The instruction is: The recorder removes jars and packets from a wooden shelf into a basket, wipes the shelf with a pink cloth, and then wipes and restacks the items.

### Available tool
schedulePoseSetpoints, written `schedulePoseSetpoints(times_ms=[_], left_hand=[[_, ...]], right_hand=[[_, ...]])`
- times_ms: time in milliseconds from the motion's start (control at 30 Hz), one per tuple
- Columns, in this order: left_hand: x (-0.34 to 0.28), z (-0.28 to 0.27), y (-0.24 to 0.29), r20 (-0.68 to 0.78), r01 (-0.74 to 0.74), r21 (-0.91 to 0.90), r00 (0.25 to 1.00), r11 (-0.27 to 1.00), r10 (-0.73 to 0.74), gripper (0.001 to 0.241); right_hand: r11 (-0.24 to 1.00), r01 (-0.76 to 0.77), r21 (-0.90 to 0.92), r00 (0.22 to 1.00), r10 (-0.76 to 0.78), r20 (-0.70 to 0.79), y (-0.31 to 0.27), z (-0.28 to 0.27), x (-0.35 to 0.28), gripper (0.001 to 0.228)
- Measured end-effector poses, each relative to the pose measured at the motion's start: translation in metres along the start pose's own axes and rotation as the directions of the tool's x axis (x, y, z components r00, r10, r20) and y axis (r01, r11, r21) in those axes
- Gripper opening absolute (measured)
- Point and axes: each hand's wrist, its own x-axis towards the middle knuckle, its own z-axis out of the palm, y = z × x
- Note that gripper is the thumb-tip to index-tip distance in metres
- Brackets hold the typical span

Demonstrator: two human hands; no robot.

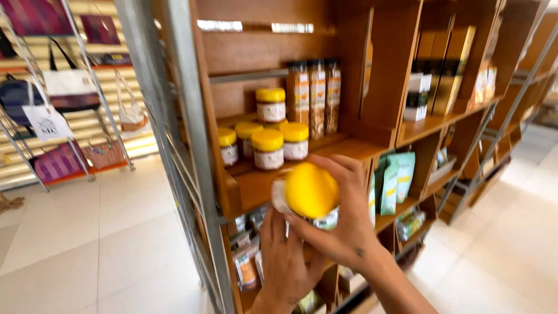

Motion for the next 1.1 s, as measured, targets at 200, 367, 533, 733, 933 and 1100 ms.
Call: schedulePoseSetpoints(times_ms=[200, 367, 533, 733, 933, 1100], left_hand=[[-0.103, 0.044, 0.028, 0.416, 0.419, -0.441, 0.879, 0.794, -0.232, 0.060], [-0.277, 0.106, 0.034, 0.831, 0.858, -0.235, 0.421, 0.457, -0.364, 0.055], [-0.469, 0.130, 0.053, 0.916, 0.985, -0.021, -0.049, -0.169, -0.398, 0.053], [-0.586, 0.122, 0.060, 0.697, 0.562, 0.320, -0.685, -0.763, -0.213, 0.039], [-0.610, 0.129, 0.033, 0.600, 0.602, 0.357, -0.733, -0.714, -0.319, 0.043], [-0.616, 0.139, 0.016, 0.598, 0.643, 0.367, -0.717, -0.672, -0.359, 0.041]], right_hand=[[0.933, -0.315, 0.172, 0.942, 0.330, -0.064, 0.031, -0.035, -0.132, 0.086], [0.701, -0.702, -0.130, 0.700, 0.712, 0.061, 0.074, -0.010, -0.272, 0.082], [0.421, -0.846, -0.327, 0.409, 0.906, 0.107, 0.111, 0.035, -0.452, 0.078], [0.012, -0.951, -0.310, 0.006, 1.000, 0.019, 0.127, 0.099, -0.626, 0.078], [-0.491, -0.855, -0.168, -0.495, 0.868, -0.018, 0.161, 0.158, -0.685, 0.074], [-0.623, -0.769, -0.141, -0.601, 0.781, -0.171, 0.223, 0.208, -0.782, 0.079]])
